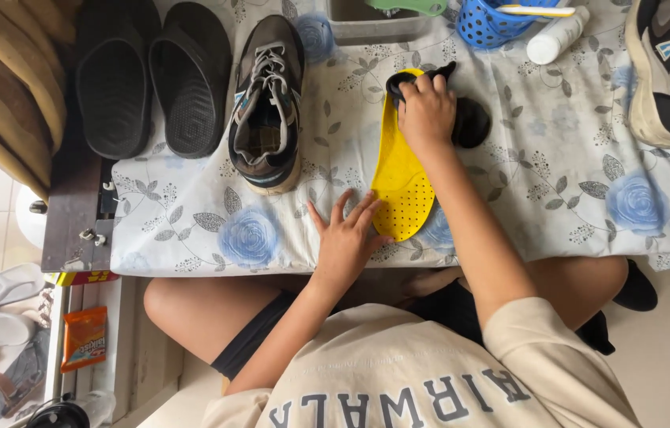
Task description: The person wipes a yellow shoe insole with a dark cloth, then places the insole into a grey sneaker. The person handles the insole and cloth by hand.
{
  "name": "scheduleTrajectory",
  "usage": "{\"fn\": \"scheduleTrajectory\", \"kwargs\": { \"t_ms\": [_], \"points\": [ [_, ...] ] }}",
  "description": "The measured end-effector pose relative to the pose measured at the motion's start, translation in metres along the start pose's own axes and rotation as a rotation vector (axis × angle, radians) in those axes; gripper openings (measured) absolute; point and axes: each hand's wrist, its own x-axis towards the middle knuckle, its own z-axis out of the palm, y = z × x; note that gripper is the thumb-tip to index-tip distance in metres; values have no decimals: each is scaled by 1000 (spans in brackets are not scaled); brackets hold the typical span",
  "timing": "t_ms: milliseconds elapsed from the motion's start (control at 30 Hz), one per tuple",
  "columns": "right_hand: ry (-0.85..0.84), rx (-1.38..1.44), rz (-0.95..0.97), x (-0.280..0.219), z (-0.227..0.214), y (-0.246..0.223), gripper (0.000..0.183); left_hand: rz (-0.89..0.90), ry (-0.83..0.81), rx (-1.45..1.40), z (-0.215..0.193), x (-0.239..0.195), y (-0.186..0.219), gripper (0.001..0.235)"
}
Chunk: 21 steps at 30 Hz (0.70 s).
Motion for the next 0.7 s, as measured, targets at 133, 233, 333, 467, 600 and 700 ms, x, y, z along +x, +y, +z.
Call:
{"fn": "scheduleTrajectory", "kwargs": {
  "t_ms": [133,233,333,467,600,700],
  "points": [
    [-232,152,-58,-18,-37,-3,27,-6,-7,-6,0,-1,1,63],
    [-253,200,-125,-46,-67,-9,26,-75,-76,-162,-10,7,5,59],
    [-339,313,-169,-85,-94,-14,27,-66,-65,-164,-7,4,3,59],
    [-414,447,-146,-103,-118,-15,23,-49,-63,-125,-4,1,2,59],
    [-354,507,33,-101,-99,-2,21,-24,-77,-116,-10,1,3,51],
    [-64,363,91,-70,-79,9,19,-64,-122,-96,-13,1,8,52]
  ]
}}
